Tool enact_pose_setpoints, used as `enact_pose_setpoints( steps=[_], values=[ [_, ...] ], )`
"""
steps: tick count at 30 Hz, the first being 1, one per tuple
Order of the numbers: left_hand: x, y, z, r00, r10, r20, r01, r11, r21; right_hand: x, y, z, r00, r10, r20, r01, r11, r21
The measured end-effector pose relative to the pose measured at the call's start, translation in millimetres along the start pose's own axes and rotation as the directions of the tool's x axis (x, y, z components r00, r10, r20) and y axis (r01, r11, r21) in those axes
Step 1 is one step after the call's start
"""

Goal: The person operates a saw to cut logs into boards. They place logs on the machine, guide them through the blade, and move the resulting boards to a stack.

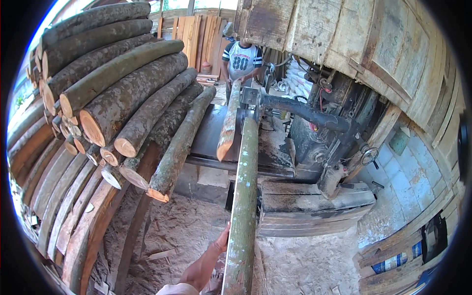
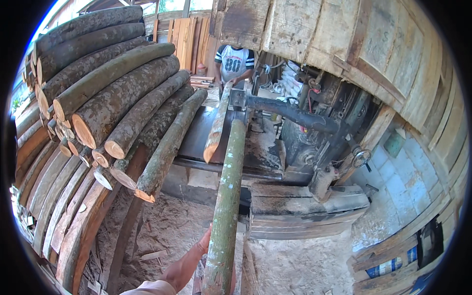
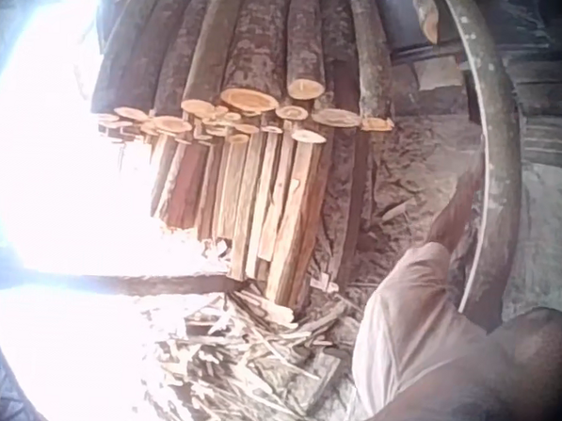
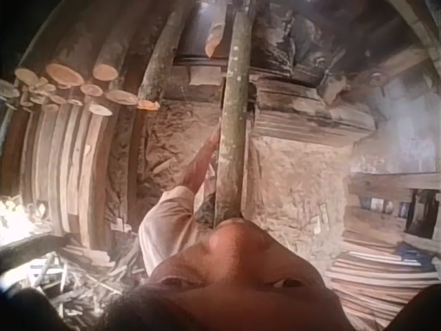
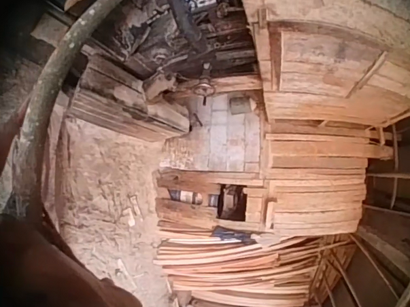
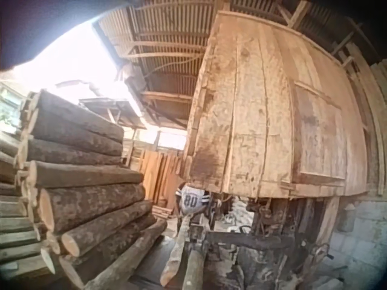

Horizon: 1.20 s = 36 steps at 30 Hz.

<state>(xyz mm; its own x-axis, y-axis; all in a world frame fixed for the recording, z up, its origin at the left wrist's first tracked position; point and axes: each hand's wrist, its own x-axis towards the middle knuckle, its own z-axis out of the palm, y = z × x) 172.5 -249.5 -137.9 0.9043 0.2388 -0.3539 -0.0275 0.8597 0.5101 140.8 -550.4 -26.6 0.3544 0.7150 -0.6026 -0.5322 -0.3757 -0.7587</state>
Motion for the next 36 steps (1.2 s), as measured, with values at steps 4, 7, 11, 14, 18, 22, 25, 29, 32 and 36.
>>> enact_pose_setpoints(
  steps=[4, 7, 11, 14, 18, 22, 25, 29, 32, 36],
  values=[
    [-36.7, -33.7, -1.0, 1.0, -0.021, 0.001, 0.021, 0.999, -0.026, -7.0, 23.3, -4.9, 0.999, -0.035, 0.024, 0.035, 0.999, -0.024],
    [-86.1, -62.9, -8.0, 0.999, -0.01, -0.04, 0.008, 0.999, -0.031, -16.7, 46.9, -7.1, 0.997, -0.046, 0.059, 0.047, 0.999, -0.024],
    [-133.7, -82.5, -6.3, 0.998, 0.007, -0.067, -0.008, 1.0, -0.026, -31.0, 72.0, -6.3, 0.994, -0.061, 0.091, 0.062, 0.998, -0.003],
    [-143.7, -76.9, 2.3, 0.997, 0.011, -0.077, -0.012, 1.0, -0.01, -39.3, 75.8, -7.1, 0.994, -0.069, 0.088, 0.068, 0.998, 0.012],
    [-143.8, -38.8, 12.4, 0.994, 0.047, -0.1, -0.044, 0.998, 0.036, -38.5, 63.7, 3.0, 0.993, -0.067, 0.098, 0.064, 0.997, 0.031],
    [-115.0, 21.6, -6.2, 0.965, 0.149, -0.217, -0.131, 0.987, 0.094, -14.0, 29.9, 29.6, 0.987, -0.065, 0.146, 0.059, 0.997, 0.043],
    [-112.9, 67.9, -8.1, 0.959, 0.191, -0.208, -0.161, 0.975, 0.153, 11.1, 2.0, 64.7, 0.98, -0.077, 0.185, 0.065, 0.995, 0.073],
    [-161.7, 131.1, 50.3, 0.86, 0.462, -0.216, -0.245, 0.746, 0.619, 105.9, -29.7, 111.6, 0.977, -0.086, 0.193, 0.068, 0.993, 0.094],
    [-186.4, 174.0, 64.7, 0.748, 0.645, -0.156, -0.188, 0.432, 0.882, 188.9, -90.3, 157.5, 0.988, -0.034, 0.152, 0.027, 0.998, 0.048],
    [-181.1, 209.6, 85.5, 0.687, 0.716, -0.125, 0.009, 0.163, 0.987, 301.1, -143.4, 189.6, 0.974, -0.166, 0.151, 0.162, 0.986, 0.04]
  ],
)
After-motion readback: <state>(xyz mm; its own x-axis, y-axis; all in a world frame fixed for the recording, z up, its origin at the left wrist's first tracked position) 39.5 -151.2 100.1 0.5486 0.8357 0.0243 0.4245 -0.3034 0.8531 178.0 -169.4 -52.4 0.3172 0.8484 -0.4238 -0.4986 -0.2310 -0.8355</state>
